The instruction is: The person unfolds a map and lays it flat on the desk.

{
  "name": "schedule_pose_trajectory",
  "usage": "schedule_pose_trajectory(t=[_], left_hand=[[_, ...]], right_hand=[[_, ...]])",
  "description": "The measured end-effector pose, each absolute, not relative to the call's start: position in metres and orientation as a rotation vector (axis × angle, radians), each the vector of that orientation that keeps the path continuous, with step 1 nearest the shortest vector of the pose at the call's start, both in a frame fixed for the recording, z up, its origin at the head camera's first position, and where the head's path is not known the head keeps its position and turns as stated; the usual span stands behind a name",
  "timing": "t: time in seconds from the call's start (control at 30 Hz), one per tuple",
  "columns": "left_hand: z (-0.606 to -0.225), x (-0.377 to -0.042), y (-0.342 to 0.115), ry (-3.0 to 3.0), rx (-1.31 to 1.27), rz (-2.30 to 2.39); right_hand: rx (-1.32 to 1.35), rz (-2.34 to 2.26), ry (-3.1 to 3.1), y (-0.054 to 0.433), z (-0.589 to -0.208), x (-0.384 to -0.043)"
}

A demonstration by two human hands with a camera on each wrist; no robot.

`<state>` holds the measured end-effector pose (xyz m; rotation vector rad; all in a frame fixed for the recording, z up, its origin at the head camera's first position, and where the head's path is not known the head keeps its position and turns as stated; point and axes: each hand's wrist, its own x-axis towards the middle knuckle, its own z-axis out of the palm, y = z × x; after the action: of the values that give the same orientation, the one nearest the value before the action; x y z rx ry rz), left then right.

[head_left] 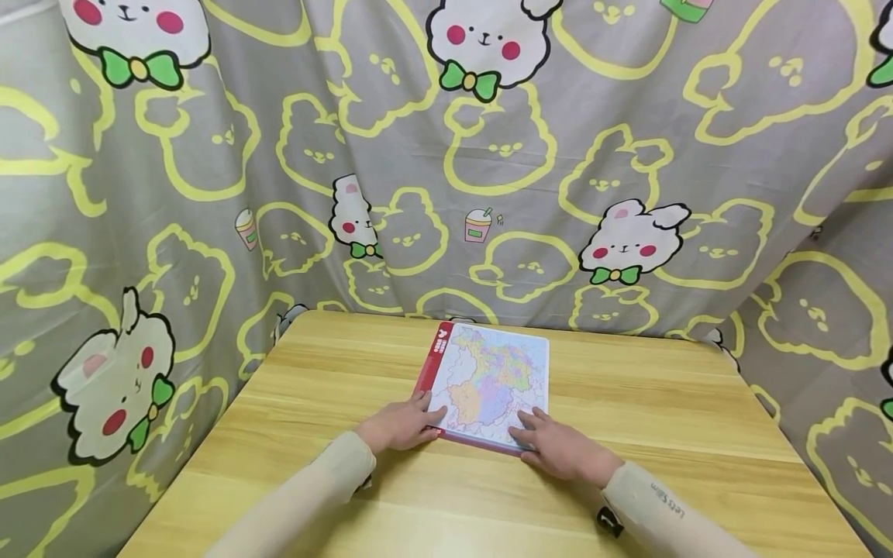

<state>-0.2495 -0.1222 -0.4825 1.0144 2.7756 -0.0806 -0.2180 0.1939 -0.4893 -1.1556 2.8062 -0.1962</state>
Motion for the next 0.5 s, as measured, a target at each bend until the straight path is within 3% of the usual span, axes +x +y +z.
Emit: schedule_pose_trajectory(t=[0.5], left_hand=[[-0.486,-0.248,-0.108,2.79,0.942,-0.117]], right_hand=[[-1.161,-0.204,2.811,0.204,-0.492,-0.231]])
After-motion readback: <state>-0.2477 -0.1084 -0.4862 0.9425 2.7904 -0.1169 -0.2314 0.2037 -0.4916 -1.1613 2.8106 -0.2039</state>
